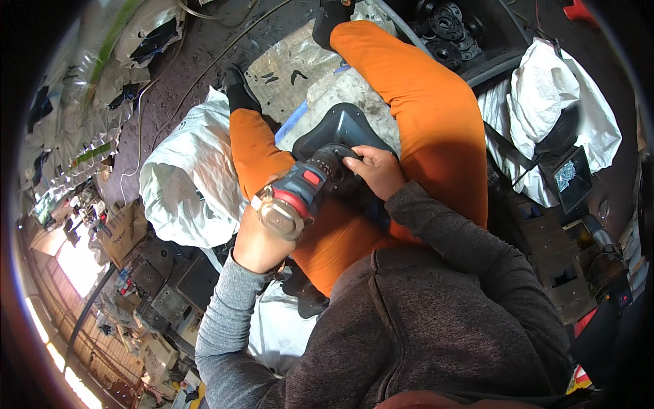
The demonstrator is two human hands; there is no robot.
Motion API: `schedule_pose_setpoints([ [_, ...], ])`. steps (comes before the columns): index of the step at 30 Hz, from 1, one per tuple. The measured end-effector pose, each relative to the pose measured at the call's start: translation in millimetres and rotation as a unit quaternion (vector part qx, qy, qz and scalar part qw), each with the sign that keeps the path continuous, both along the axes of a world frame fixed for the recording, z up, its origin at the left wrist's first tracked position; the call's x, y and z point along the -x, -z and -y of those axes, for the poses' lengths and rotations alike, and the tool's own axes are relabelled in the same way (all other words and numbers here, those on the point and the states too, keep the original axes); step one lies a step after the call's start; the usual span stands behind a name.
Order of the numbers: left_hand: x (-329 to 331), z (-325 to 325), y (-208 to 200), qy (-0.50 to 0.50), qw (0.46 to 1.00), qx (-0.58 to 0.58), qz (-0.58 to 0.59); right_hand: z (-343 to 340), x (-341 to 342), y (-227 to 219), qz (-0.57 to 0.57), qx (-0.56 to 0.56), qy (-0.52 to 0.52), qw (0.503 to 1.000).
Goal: The person sits on the floor and uses a cordless impact driver to fasten screws into a black mechanical housing part resting on their lap. They repeatedly pick screws from a nearby container, insert them into the part, and drive them in with the tool.
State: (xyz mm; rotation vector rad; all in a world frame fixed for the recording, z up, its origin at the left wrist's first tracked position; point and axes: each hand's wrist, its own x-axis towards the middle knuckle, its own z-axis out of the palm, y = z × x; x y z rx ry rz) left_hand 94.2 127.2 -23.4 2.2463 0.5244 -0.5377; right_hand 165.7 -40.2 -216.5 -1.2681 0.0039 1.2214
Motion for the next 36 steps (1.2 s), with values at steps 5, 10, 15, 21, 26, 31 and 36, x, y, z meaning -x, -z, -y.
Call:
schedule_pose_setpoints([
  [5, 22, 15, -14, -0.095, 0.995, -0.008, -0.02, 0, 0, 16, 0.054, 0.06, -0.089, 0.993],
  [10, 79, 58, -40, -0.087, 0.995, 0.004, 0.052, -4, -3, 25, 0.137, 0.072, -0.064, 0.986],
  [15, 153, 123, -7, -0.082, 0.983, 0.09, -0.135, 5, -25, 0, -0.033, -0.014, -0.034, 0.999],
  [21, 233, 124, -2, -0.333, 0.925, -0.02, 0.18, -13, -17, -97, -0.097, -0.198, -0.108, 0.969],
  [26, 250, 84, -21, -0.627, 0.675, 0.105, 0.375, -50, 93, -156, -0.094, -0.152, -0.331, 0.926],
  [31, 379, 71, -34, -0.73, 0.568, 0.101, 0.366, -65, 72, -146, -0.005, -0.11, -0.393, 0.913],
  [36, 462, 84, 26, -0.716, 0.686, 0.007, 0.129, -39, -6, -90, -0.027, -0.011, -0.147, 0.989],
])
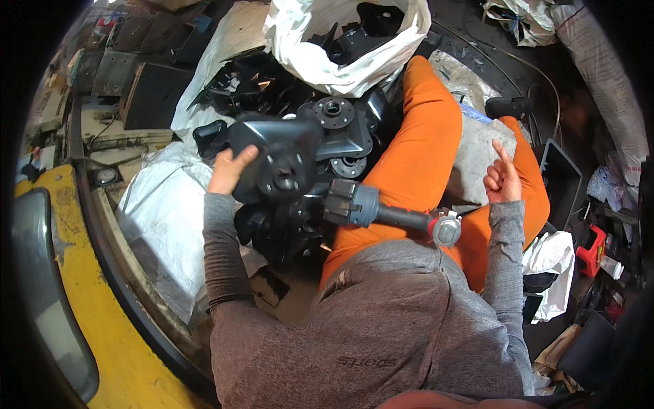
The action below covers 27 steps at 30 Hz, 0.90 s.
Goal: The person sits on the floor and uses a cordless impact driver to fasten screws into a black mechanical housing part resting on their lap. They repeatedly pick screws from a nearby container, insert them into the part, and drive them in with the tool.
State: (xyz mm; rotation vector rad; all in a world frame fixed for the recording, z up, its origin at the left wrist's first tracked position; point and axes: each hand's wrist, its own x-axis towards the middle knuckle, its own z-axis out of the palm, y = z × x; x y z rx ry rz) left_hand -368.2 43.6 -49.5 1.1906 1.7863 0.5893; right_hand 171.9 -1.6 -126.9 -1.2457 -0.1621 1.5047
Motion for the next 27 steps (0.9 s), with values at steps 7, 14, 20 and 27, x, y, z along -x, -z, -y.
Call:
schedule_pose_setpoints([
  [7, -18, -54, 44, 0.38, 0.817, 0.263, -0.345, 53, -70, 31, 0.121, 0.042, 0.061, 0.99],
  [14, -132, -226, 54, 0.253, 0.921, -0.215, -0.204, 97, -126, 48, 0.168, 0.041, 0.179, 0.968],
  [20, -181, -326, 184, 0.219, 0.907, -0.166, -0.32, 84, -117, 27, 0.082, 0.025, 0.197, 0.977],
  [27, -119, -324, 153, 0.089, 0.991, 0.047, 0.093, 85, -126, -2, -0.029, -0.033, 0.268, 0.963],
])
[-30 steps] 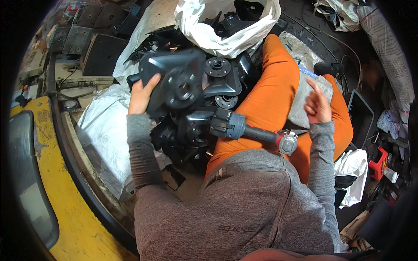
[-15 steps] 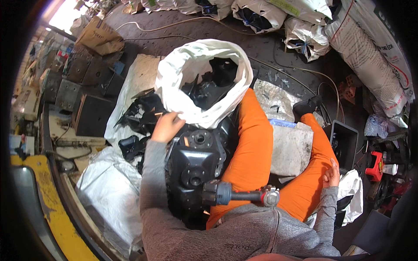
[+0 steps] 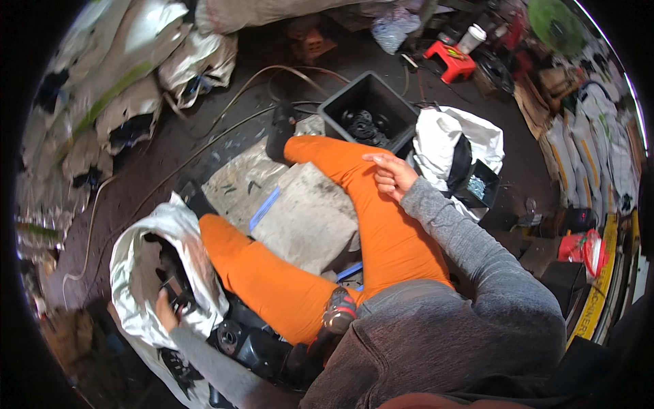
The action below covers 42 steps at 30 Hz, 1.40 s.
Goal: The person sits on the floor and uses a cordless impact driver to fasten screws into a black mechanical housing part resting on their lap. They repeatedly pick screws from a nearby container, insert them into the part, and drive them in with the tool.
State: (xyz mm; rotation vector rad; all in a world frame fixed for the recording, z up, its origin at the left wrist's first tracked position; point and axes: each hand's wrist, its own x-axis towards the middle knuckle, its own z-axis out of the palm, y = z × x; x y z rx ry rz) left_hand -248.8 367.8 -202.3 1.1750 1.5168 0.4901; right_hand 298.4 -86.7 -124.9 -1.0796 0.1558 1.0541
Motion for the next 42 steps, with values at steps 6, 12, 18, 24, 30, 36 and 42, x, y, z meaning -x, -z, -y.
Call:
schedule_pose_setpoints([
  [6, -72, 94, -200, -0.106, 0.964, -0.154, 0.189, 12, -99, 42, 0.243, 0.235, 0.0, 0.941],
  [12, -282, 208, -136, 0.44, 0.787, -0.429, -0.05, -59, -177, 160, 0.384, 0.487, -0.155, 0.769],
  [18, -322, 253, -43, 0.567, 0.754, -0.313, -0.112, -111, -210, 213, 0.366, 0.597, -0.233, 0.675],
  [24, -332, 245, -54, 0.564, 0.76, -0.316, -0.068, -103, -240, 267, 0.327, 0.606, -0.163, 0.707],
  [30, -285, 250, -103, 0.459, 0.833, -0.292, -0.1, -84, -223, 244, 0.417, 0.419, -0.083, 0.802],
  [36, -187, 289, -175, 0.562, 0.824, 0.02, -0.067, -73, -56, -2, 0.636, 0.108, -0.277, 0.712],
  [42, -155, 337, -164, 0.569, 0.814, -0.086, -0.082, -93, 55, 8, 0.739, -0.023, -0.551, 0.387],
])
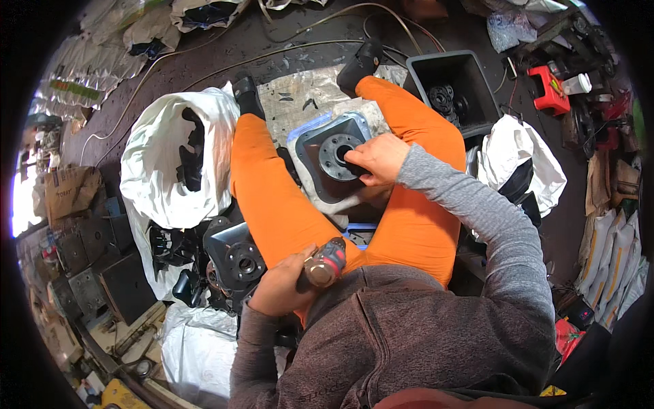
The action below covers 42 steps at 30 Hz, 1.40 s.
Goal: The person sits on the floor and uses a cordless impact driver to fasten screws into a black mechanical housing part resting on their lap. They repeatedly pick screws from a nearby container, insert them into the part, and drive them in with the tool.
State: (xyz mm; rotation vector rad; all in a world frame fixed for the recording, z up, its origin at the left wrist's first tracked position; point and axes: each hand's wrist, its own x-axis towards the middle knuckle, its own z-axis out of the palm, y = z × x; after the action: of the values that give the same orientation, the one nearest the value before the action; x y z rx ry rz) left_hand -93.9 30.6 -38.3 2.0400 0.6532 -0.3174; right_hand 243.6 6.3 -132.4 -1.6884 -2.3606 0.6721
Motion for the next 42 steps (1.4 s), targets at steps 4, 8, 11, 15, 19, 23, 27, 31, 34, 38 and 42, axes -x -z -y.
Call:
schedule_pose_setpoints([
  [4, 3, 30, 8, -0.028, 0.991, -0.103, -0.075, -4, 12, 10, 0.082, 0.033, -0.033, 0.996],
  [8, 4, 37, 17, -0.041, 0.987, -0.118, -0.099, -1, 18, 13, 0.108, 0.021, -0.04, 0.993],
  [11, 4, 37, 14, -0.056, 0.99, -0.098, -0.09, 2, 22, 15, 0.108, 0.022, -0.029, 0.993],
  [15, 11, 39, 17, -0.035, 0.992, -0.095, -0.069, 1, 22, 15, 0.116, 0.015, 0.002, 0.993],
  [19, 10, 41, 10, -0.076, 0.996, -0.051, -0.022, 7, 12, 16, 0.077, 0.003, 0.025, 0.997],
  [23, 18, 24, -12, -0.153, 0.975, -0.054, 0.153, 21, 8, 6, -0.522, 0.128, 0.304, 0.786],
  [27, 11, 16, -46, -0.297, 0.933, 0.069, 0.189, 53, 35, 10, -0.888, 0.138, 0.298, 0.322],
  [31, -24, 4, -59, -0.096, 0.98, -0.079, 0.158, 61, 65, -2, -0.921, 0.108, 0.289, 0.238],
  [34, -44, 6, -61, -0.03, 0.969, -0.143, 0.2, 65, 76, -6, -0.934, 0.099, 0.259, 0.225],
  [38, -47, 3, -53, -0.084, 0.971, -0.1, 0.2, 74, 67, -18, -0.882, 0.164, 0.243, 0.37],
  [42, -46, 3, -61, -0.131, 0.978, -0.024, 0.161, 78, 55, -18, -0.853, 0.202, 0.19, 0.442],
])
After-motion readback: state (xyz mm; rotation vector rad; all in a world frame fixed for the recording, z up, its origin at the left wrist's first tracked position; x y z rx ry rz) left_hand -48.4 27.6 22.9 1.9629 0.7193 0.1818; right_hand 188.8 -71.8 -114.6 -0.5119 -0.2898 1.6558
